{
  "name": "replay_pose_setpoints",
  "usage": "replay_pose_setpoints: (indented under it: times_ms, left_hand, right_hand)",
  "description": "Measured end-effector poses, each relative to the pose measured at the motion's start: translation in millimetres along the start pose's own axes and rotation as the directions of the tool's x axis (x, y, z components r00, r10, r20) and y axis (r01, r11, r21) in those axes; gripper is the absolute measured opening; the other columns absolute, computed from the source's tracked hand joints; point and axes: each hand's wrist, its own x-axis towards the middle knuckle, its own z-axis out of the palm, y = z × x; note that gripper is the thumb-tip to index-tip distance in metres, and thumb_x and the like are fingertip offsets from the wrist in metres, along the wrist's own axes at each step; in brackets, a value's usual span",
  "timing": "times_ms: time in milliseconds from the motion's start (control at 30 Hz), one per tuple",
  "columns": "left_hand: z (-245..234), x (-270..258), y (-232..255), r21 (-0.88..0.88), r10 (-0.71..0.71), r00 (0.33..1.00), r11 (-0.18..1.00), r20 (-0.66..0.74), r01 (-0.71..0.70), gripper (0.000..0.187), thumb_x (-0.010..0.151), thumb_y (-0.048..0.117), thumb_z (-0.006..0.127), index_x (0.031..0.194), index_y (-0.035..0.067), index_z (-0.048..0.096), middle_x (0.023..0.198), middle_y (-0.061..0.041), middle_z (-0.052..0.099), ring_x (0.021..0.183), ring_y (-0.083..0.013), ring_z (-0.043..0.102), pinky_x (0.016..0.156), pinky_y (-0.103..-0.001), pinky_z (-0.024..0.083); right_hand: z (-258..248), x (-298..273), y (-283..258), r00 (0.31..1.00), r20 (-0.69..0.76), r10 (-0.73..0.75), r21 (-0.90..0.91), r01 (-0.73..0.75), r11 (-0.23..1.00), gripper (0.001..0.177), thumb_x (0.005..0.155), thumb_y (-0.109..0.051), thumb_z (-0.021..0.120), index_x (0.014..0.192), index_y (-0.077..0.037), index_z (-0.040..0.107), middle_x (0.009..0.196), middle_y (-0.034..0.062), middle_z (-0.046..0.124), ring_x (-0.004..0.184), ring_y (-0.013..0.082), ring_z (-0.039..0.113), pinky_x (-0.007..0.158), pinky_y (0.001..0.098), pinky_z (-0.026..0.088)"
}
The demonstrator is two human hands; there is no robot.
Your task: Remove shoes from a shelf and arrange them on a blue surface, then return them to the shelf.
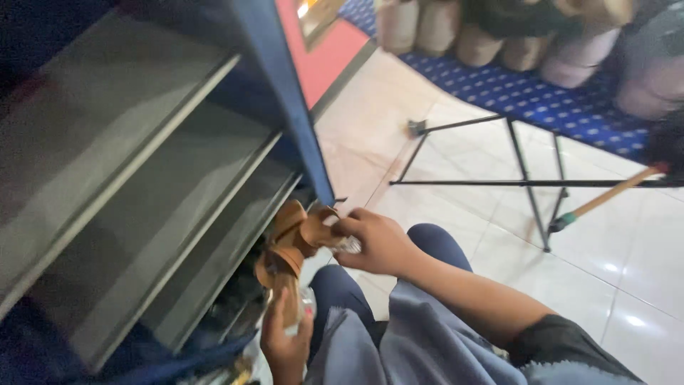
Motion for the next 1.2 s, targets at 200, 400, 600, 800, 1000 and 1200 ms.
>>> replay_pose_setpoints:
  times_ms: [200,400,600,800,1000,1200]
  left_hand:
    - [41,73,38,-0.201,0.440,0.895,0.886,0.075,-0.419,0.063,0.072,0.031,0.086,0.124,0.000,0.066,0.117,-0.022,0.070,0.106,-0.0352,0.071,0.090,-0.042,0.058]
    - [71,169,128,-0.354,0.690,0.723,0.668,-0.035,-0.655,0.072,0.073,0.050,0.090,0.123,0.004,0.066,0.110,-0.022,0.069,0.098,-0.0371,0.071,0.083,-0.045,0.060]
    - [102,285,226,-0.374,0.786,0.593,0.505,-0.173,-0.778,0.071,0.080,0.046,0.090,0.129,0.005,0.062,0.122,-0.020,0.069,0.113,-0.0382,0.068,0.097,-0.048,0.058]
    - [129,387,304,-0.376,0.763,0.594,0.487,-0.256,-0.788,0.068,0.086,0.040,0.091,0.139,0.009,0.060,0.128,-0.012,0.070,0.116,-0.0275,0.069,0.099,-0.039,0.057]
    - [139,437,312,-0.407,0.686,0.689,0.574,-0.235,-0.711,0.062,0.087,0.036,0.088,0.136,0.008,0.062,0.125,-0.013,0.071,0.118,-0.0296,0.071,0.101,-0.038,0.059]
    - [193,472,303,-0.405,0.684,0.698,0.588,-0.213,-0.700,0.058,0.089,0.031,0.087,0.135,0.007,0.062,0.129,-0.017,0.071,0.121,-0.0339,0.070,0.103,-0.040,0.057]
  right_hand:
    - [-98,-33,-6,0.980,-0.111,0.165,-0.022,-0.168,0.986,0.042,0.071,-0.030,0.082,0.110,-0.015,0.073,0.103,0.0107,0.070,0.092,0.0325,0.071,0.075,0.0428,0.057]
    - [-188,-52,-19,0.908,-0.404,0.108,-0.027,-0.130,0.991,0.060,0.067,-0.016,0.088,0.124,-0.007,0.068,0.115,0.0132,0.069,0.100,0.0246,0.074,0.075,0.0318,0.061]
    - [-263,-13,-3,0.827,-0.531,-0.183,-0.353,-0.019,0.936,0.054,0.071,-0.016,0.085,0.119,0.000,0.067,0.118,0.0180,0.070,0.114,0.0278,0.068,0.096,0.0385,0.055]
    - [-286,52,23,0.755,-0.612,-0.237,-0.568,-0.211,0.795,0.045,0.095,-0.023,0.088,0.124,0.004,0.069,0.120,0.0216,0.070,0.114,0.0299,0.071,0.100,0.0392,0.058]
    - [-299,138,54,0.652,-0.696,-0.301,-0.592,-0.285,0.754,0.044,0.097,-0.028,0.084,0.125,0.004,0.073,0.117,0.0233,0.072,0.104,0.0335,0.069,0.088,0.0446,0.055]
    - [-295,206,115,0.570,-0.761,-0.311,-0.529,-0.265,0.806,0.042,0.093,-0.032,0.086,0.121,-0.002,0.075,0.109,0.0206,0.072,0.100,0.0369,0.069,0.084,0.0472,0.055]
